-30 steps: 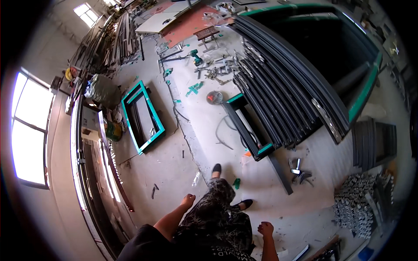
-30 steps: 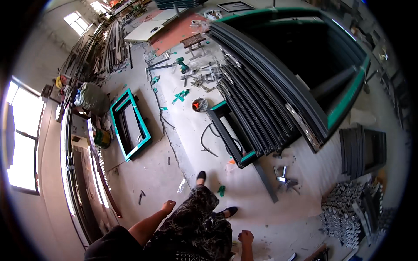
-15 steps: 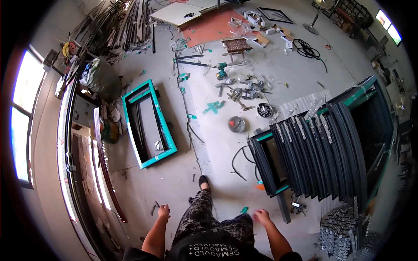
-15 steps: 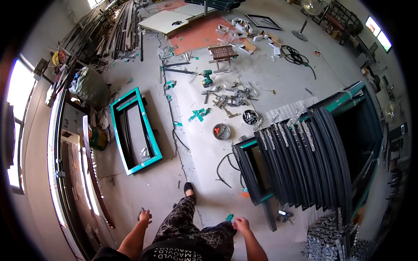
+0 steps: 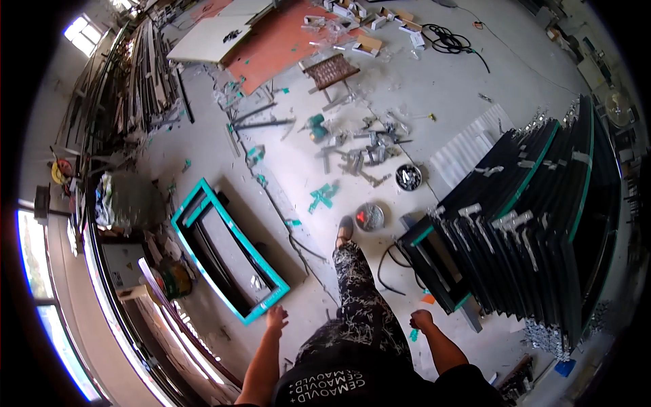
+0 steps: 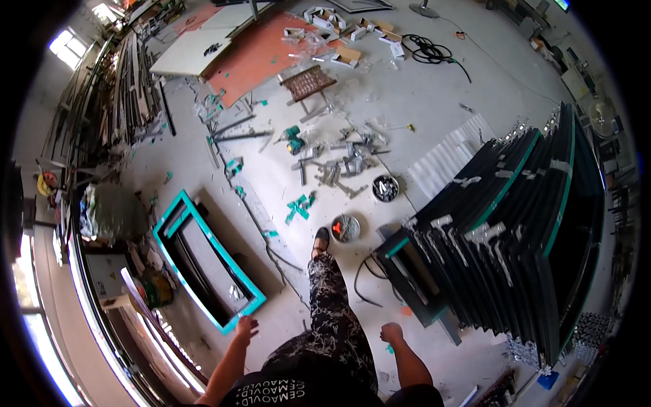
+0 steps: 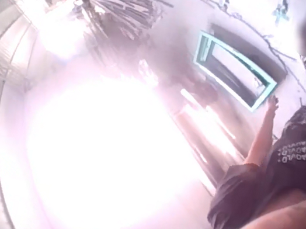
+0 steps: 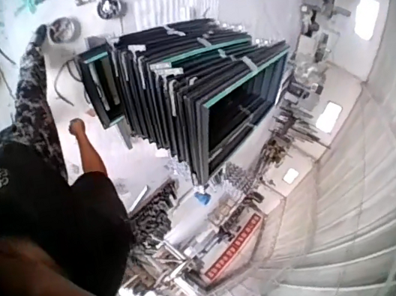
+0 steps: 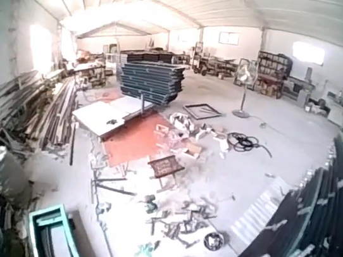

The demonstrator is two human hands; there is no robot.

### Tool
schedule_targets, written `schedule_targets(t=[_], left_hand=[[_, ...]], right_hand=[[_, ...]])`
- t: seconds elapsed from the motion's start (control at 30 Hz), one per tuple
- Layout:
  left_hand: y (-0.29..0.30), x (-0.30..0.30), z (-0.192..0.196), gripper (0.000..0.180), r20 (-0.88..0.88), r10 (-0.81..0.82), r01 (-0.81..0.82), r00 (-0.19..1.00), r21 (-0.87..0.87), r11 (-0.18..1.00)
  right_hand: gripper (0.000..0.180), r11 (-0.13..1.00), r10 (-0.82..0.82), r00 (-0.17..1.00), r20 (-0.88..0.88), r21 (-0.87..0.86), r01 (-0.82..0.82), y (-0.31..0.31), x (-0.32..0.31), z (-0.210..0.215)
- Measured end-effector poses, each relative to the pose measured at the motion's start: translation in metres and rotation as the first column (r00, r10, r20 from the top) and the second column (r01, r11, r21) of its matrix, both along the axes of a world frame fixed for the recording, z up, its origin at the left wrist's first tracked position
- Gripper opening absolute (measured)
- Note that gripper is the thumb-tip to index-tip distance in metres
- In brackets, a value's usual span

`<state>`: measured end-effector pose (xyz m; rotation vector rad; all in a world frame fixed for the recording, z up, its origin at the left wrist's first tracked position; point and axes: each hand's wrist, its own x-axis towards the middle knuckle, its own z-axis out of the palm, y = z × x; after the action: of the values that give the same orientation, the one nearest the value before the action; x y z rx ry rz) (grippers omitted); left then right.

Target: The person picks up metal brackets and slats, stacks window frames, and collects a bowl of screws on a workshop floor.

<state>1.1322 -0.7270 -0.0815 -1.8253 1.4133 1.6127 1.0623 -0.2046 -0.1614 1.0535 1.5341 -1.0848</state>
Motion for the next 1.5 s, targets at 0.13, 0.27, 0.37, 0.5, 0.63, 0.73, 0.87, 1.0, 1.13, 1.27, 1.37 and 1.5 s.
schedule_targets(t=[0.13, 0.27, 0.37, 0.5, 0.63, 0.73, 0.87, 1.0, 1.13, 1.27, 1.37, 1.5], left_hand=[[-0.013, -0.098, 0.011, 0.040, -0.025, -0.308, 0.309, 0.951, 0.055, 0.950], [-0.057, -0.226, 0.009, 0.033, -0.110, -0.342, 0.325, 0.933, -0.150, 0.934], [-0.092, -0.313, 0.035, 0.033, -0.260, -0.115, 0.086, 0.959, -0.120, 0.989], [-0.132, -0.401, 0.008, 0.032, -0.254, -0.278, 0.245, 0.926, -0.154, 0.957], [-0.149, -0.496, -0.014, 0.036, -0.193, -0.338, 0.332, 0.921, -0.061, 0.941], [-0.155, -0.565, -0.034, 0.034, -0.163, -0.566, 0.565, 0.808, -0.060, 0.823], [-0.173, -0.632, -0.060, 0.033, -0.247, -0.667, 0.686, 0.703, -0.009, 0.727], [-0.190, -0.671, -0.096, 0.033, -0.175, -0.631, 0.653, 0.756, 0.135, 0.745], [-0.189, -0.692, -0.126, 0.032, -0.050, -0.600, 0.596, 0.798, 0.216, 0.774], [-0.165, -0.692, -0.167, 0.032, -0.019, -0.593, 0.581, 0.805, 0.232, 0.780], [-0.154, -0.680, -0.201, 0.034, 0.040, -0.591, 0.562, 0.805, 0.265, 0.784], [-0.128, -0.669, -0.264, 0.037, 0.137, -0.556, 0.494, 0.820, 0.322, 0.808]], right_hand=[[0.015, 0.987, 0.156, 0.984, -0.081, 0.039, -0.153, -0.063, -0.091, -0.007], [0.017, 0.968, 0.207, 0.874, -0.440, -0.035, -0.247, -0.134, -0.229, 0.013], [0.016, 0.958, -0.098, 0.912, -0.399, -0.286, -0.022, -0.221, -0.349, 0.105], [0.017, 0.943, -0.179, 0.893, -0.412, -0.330, 0.037, -0.265, -0.430, 0.111], [0.020, 0.968, -0.216, 0.916, -0.338, -0.200, 0.154, -0.283, -0.459, 0.087], [0.022, 0.971, -0.240, 0.949, -0.207, -0.035, 0.238, -0.289, -0.459, 0.076], [0.022, 0.978, -0.208, 0.957, -0.202, -0.026, 0.207, -0.321, -0.492, 0.082], [0.019, 0.990, -0.140, 0.944, -0.299, -0.058, 0.128, -0.343, -0.543, 0.057], [0.016, 0.973, -0.214, 0.918, -0.333, -0.161, 0.168, -0.354, -0.581, 0.006], [0.018, 0.970, -0.214, 0.950, -0.230, -0.163, 0.179, -0.335, -0.572, -0.080], [0.018, 0.991, 0.088, 0.945, -0.316, -0.065, -0.114, -0.326, -0.568, -0.136], [0.019, 0.978, -0.094, 0.970, -0.225, -0.202, 0.048, -0.309, -0.587, -0.216]])
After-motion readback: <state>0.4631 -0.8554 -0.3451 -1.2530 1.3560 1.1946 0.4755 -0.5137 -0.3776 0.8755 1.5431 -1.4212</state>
